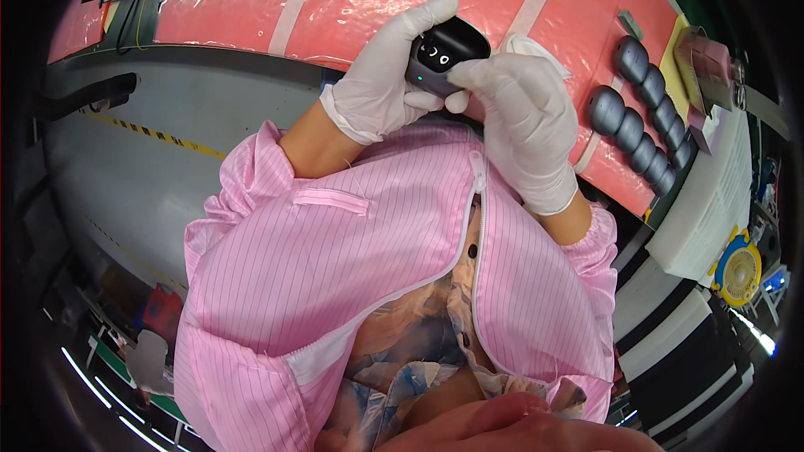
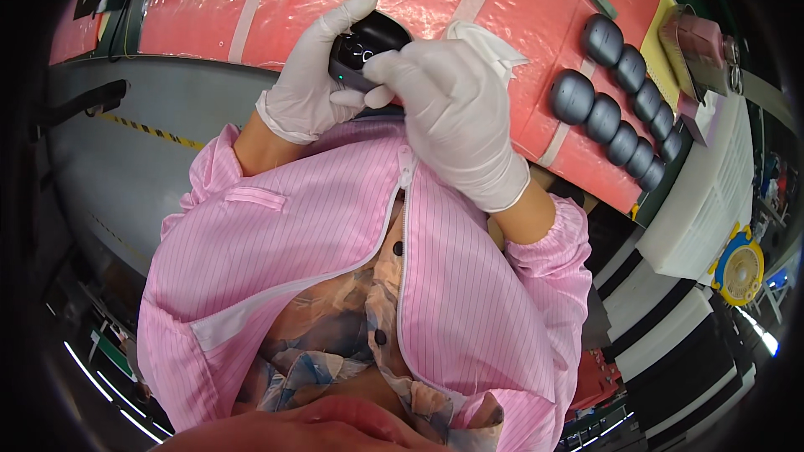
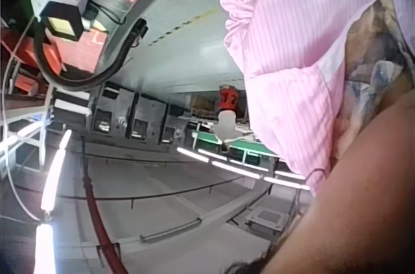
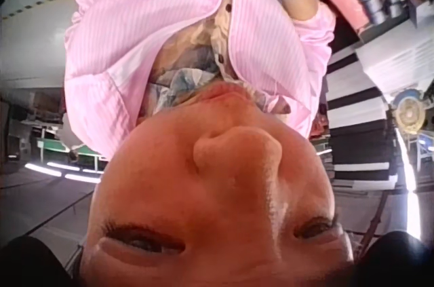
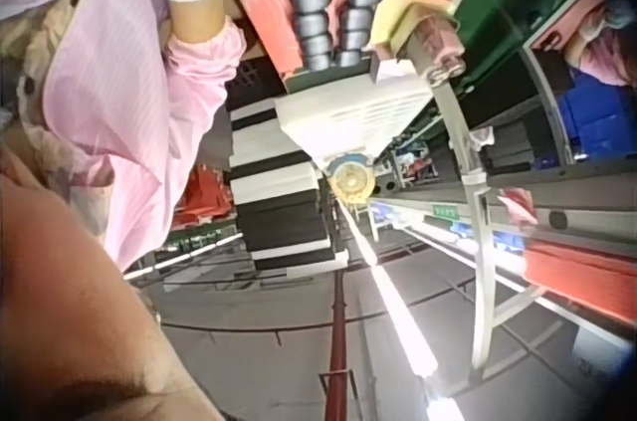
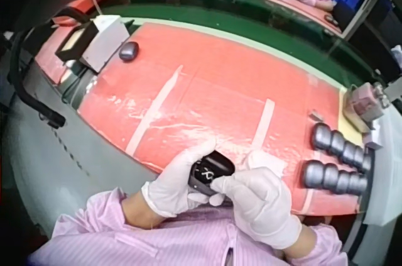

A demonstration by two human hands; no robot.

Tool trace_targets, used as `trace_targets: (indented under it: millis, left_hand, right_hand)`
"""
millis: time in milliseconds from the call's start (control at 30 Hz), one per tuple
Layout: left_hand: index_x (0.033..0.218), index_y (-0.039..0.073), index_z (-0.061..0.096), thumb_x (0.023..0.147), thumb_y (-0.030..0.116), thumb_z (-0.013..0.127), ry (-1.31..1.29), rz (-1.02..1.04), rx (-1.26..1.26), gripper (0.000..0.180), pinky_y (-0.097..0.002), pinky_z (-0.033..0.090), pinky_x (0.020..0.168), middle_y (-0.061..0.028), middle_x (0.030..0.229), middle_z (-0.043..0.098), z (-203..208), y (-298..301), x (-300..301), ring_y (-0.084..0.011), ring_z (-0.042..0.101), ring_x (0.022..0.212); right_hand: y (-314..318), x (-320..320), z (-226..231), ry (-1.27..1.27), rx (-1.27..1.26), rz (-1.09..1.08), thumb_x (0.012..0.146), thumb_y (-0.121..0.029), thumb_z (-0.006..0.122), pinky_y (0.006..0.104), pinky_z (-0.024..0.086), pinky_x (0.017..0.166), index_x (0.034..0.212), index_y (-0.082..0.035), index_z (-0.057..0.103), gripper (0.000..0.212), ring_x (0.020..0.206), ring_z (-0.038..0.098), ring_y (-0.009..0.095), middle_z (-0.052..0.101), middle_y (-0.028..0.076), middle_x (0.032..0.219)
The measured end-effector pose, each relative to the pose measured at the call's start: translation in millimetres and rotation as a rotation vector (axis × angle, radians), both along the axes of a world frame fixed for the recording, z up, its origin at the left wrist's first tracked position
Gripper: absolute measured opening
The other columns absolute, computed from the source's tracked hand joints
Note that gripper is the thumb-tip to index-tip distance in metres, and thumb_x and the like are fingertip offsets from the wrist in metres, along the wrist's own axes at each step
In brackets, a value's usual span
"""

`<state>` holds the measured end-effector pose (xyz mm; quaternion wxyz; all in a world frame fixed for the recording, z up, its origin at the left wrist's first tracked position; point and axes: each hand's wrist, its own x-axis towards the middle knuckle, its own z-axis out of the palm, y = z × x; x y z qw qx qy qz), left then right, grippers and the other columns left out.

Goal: Wiping down and inspecting electronic cases on an assembly line using a cloth.

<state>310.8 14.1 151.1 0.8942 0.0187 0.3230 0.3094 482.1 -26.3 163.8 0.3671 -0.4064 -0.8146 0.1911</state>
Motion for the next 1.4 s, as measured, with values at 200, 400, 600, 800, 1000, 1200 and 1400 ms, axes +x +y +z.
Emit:
trace_targets:
  millis: [200,400,600,800,1000,1200,1400]
  left_hand:
    - [0.084,0.000,0.062,0.094,0.044,0.053,0.007,-0.041,-0.011,0.045,-0.0184,0.026,0.024,-0.0128,0.065,0.062,-3.5,5.8,-3.0,-0.0227,0.057,0.041]
    - [0.086,0.000,0.058,0.095,0.043,0.051,0.012,-0.062,0.067,0.044,-0.0179,0.027,0.026,-0.0126,0.070,0.063,-6.3,3.2,-3.1,-0.0217,0.062,0.048]
    - [0.086,0.001,0.058,0.095,0.039,0.053,0.064,-0.095,0.118,0.039,-0.0174,0.027,0.026,-0.0092,0.071,0.063,1.7,1.2,1.6,-0.0143,0.056,0.045]
    - [0.084,0.002,0.059,0.095,0.040,0.051,0.061,-0.078,0.089,0.040,-0.0176,0.026,0.027,-0.0087,0.069,0.062,-1.0,-0.9,1.8,-0.0150,0.057,0.046]
    - [0.084,0.002,0.059,0.095,0.042,0.050,0.120,-0.061,0.089,0.042,-0.0179,0.026,0.027,-0.0088,0.069,0.062,1.9,0.2,7.2,-0.0161,0.058,0.047]
    - [0.084,0.000,0.060,0.095,0.045,0.050,0.096,-0.124,0.147,0.047,-0.0183,0.027,0.027,-0.0114,0.069,0.063,2.6,1.0,2.9,-0.0214,0.063,0.049]
    - [0.084,-0.001,0.060,0.095,0.044,0.050,0.113,-0.095,0.156,0.047,-0.0190,0.026,0.027,-0.0116,0.068,0.063,-1.3,-0.6,3.1,-0.0202,0.061,0.047]
  right_hand:
    - [0.2,11.8,-11.7,-0.006,0.048,-0.115,0.075,0.012,0.066,0.0300,0.051,0.071,0.099,0.000,0.065,0.027,0.081,0.063,0.022,0.065,0.009,0.091]
    - [4.7,10.5,0.9,0.104,-0.030,0.016,0.076,0.009,0.066,0.0305,0.051,0.071,0.095,0.002,0.065,0.021,0.076,0.063,0.021,0.066,0.008,0.088]
    - [-0.1,0.8,-0.9,0.007,-0.025,-0.047,0.071,0.012,0.066,0.0268,0.048,0.061,0.095,-0.001,0.065,0.027,0.071,0.061,0.019,0.063,0.006,0.083]
    - [-10.2,-10.4,5.6,-0.078,-0.008,-0.049,0.074,0.010,0.066,0.0279,0.049,0.061,0.096,-0.002,0.065,0.024,0.069,0.062,0.018,0.062,0.006,0.083]
    - [-13.4,-3.8,-3.4,0.015,0.032,-0.090,0.070,0.012,0.066,0.0303,0.049,0.060,0.099,-0.004,0.065,0.033,0.066,0.062,0.020,0.062,0.007,0.084]
    - [-14.2,8.6,-18.5,-0.101,0.044,-0.228,0.074,0.010,0.067,0.0312,0.049,0.069,0.097,-0.003,0.066,0.026,0.078,0.061,0.022,0.063,0.007,0.083]
    - [4.1,17.0,-19.4,0.229,0.122,-0.134,0.066,0.000,0.068,0.0327,0.047,0.061,0.093,-0.011,0.065,0.029,0.068,0.057,0.024,0.062,0.003,0.080]
